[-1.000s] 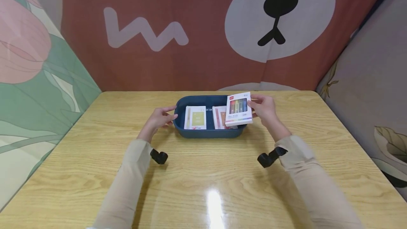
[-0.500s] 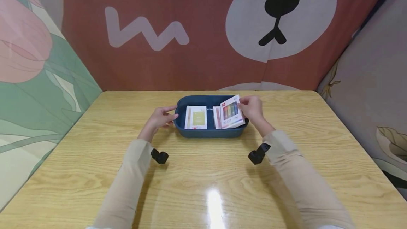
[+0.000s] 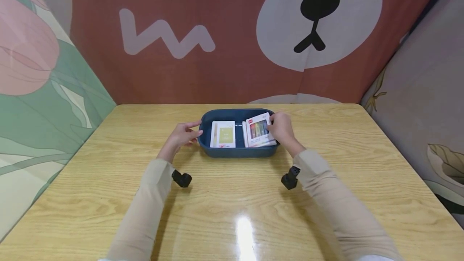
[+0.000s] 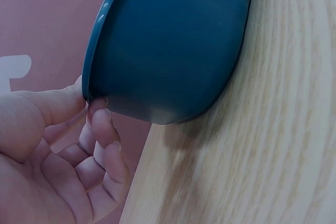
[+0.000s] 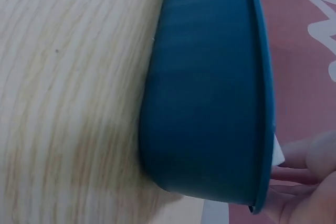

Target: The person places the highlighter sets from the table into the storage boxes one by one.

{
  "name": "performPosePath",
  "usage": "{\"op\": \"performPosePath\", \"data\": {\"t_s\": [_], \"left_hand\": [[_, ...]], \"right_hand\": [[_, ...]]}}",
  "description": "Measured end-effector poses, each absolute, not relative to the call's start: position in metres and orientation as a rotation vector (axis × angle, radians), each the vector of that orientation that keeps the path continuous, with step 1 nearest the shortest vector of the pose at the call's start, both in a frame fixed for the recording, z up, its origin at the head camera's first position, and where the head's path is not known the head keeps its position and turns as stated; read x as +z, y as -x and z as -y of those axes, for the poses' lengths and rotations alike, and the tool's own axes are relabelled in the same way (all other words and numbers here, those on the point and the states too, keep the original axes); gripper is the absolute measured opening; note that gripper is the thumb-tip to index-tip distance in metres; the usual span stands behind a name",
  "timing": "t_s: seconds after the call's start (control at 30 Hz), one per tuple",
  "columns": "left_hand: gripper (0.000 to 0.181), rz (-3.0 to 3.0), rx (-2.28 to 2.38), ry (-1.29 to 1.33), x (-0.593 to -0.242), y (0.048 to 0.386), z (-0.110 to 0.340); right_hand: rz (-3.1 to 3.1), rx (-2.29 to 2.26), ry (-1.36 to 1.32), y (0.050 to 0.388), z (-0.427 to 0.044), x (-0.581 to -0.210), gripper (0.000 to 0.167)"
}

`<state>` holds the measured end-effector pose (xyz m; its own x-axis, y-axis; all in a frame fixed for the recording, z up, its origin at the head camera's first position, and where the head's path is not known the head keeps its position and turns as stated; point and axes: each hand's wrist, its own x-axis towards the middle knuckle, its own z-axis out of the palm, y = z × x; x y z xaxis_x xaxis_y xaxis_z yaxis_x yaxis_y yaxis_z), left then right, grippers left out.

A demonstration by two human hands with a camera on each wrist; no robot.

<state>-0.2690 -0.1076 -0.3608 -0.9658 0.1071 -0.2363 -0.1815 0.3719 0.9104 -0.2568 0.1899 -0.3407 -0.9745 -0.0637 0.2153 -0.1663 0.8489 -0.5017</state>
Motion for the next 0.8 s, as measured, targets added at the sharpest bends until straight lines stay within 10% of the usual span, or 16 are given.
{"op": "performPosePath", "data": {"t_s": [0.8], "left_hand": [[0.043, -2.356, 1.652, 0.073, -0.362, 0.267, 0.108]], "right_hand": [[2.995, 0.548, -0.252, 0.252, -0.176, -0.353, 0.023]]}}
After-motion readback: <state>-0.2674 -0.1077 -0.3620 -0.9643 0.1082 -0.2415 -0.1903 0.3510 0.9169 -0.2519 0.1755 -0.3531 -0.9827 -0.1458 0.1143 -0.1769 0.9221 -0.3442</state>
